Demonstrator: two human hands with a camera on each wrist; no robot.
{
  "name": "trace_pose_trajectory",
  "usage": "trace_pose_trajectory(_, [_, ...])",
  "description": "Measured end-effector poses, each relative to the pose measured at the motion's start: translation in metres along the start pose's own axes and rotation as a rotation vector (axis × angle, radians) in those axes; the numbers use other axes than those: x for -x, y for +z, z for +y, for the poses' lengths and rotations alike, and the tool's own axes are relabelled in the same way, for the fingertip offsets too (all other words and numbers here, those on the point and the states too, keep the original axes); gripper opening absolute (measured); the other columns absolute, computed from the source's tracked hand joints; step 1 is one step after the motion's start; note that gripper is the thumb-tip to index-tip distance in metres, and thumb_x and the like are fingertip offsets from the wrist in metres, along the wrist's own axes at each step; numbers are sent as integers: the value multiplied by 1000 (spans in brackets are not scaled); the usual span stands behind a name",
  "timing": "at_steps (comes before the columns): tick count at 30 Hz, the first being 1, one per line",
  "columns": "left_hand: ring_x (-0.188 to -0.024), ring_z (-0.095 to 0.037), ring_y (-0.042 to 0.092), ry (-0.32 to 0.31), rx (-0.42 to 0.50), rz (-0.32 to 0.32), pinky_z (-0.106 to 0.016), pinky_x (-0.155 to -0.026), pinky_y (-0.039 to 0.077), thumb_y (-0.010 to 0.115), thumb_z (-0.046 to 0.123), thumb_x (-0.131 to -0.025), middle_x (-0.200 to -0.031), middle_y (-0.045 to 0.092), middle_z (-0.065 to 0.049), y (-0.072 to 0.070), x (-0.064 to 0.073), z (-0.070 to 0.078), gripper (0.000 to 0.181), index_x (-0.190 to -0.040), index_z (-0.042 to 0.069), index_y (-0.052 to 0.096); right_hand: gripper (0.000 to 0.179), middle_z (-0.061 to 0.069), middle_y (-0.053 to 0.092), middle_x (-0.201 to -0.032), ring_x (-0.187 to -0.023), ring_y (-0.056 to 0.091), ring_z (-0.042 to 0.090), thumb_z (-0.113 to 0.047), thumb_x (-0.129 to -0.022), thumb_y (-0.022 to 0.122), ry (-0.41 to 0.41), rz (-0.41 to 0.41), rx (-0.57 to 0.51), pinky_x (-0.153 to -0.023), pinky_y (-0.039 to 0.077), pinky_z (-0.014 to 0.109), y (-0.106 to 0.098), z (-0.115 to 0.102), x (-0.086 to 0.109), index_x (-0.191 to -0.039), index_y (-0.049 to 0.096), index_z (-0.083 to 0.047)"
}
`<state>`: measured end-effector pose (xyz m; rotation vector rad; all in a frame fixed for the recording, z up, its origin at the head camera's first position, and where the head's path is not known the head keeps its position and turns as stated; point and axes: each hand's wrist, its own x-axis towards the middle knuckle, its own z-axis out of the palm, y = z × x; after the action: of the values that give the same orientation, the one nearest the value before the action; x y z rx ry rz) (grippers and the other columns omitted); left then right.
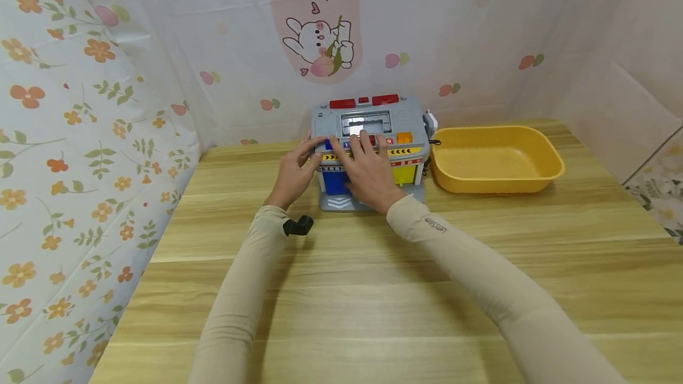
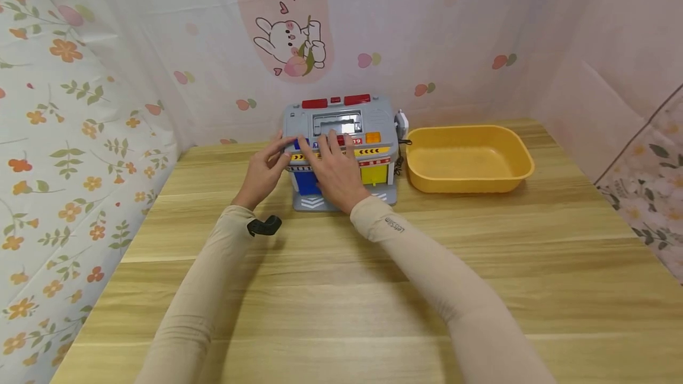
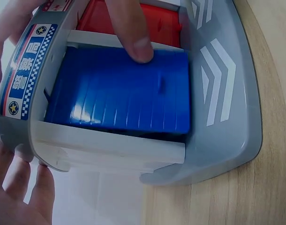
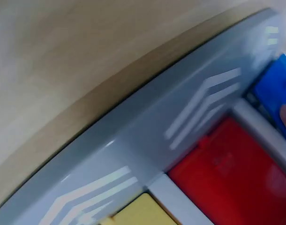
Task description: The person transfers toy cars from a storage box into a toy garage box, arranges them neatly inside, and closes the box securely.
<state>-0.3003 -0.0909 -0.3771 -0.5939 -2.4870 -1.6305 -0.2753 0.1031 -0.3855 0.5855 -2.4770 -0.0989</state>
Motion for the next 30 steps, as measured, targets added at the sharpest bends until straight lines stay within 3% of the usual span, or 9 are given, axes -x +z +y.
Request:
trace_pose_trajectory(5, [-155,-16,26,15,-6,13,-43,-122,35,54,22,-103,-164,33,-5,-1,-2,-4,37,-139,17,61,103,15,53,-136,-131,44,31,-50,-78,81,-36,12,93,-110,24,54,3,0,-3,-157,23,-18])
trace_pose_trajectory(14, [-156,-17,25,17,-4,17,-43,-122,34,53,21,-103,-163,34,-6,-2,-2,-2,37,-139,16,60,97,11,57,-131,-126,49,29,-48,-79,80,-36,46,107,-106,25,50,5,0,-8,-153,28,-15])
trace_pose_trajectory(22, [-154,-12,26,6,-18,16,-41,-122,35,55,22,-103,-160,39,-4,-4,-3,-4,37,-139,17,61,78,8,59,-127,-120,53,26,-39,-89,71,-37,71,116,-101,32,47,9,-1,-13,-152,30,-20])
trace_pose_trajectory(30, [-156,-19,23,10,12,-10,-45,-122,33,53,15,-103,-160,39,-10,-3,-3,-6,38,-141,10,58,94,11,57,-133,-125,51,28,-47,-79,82,-28,16,50,-103,35,49,4,1,-8,-153,32,-18])
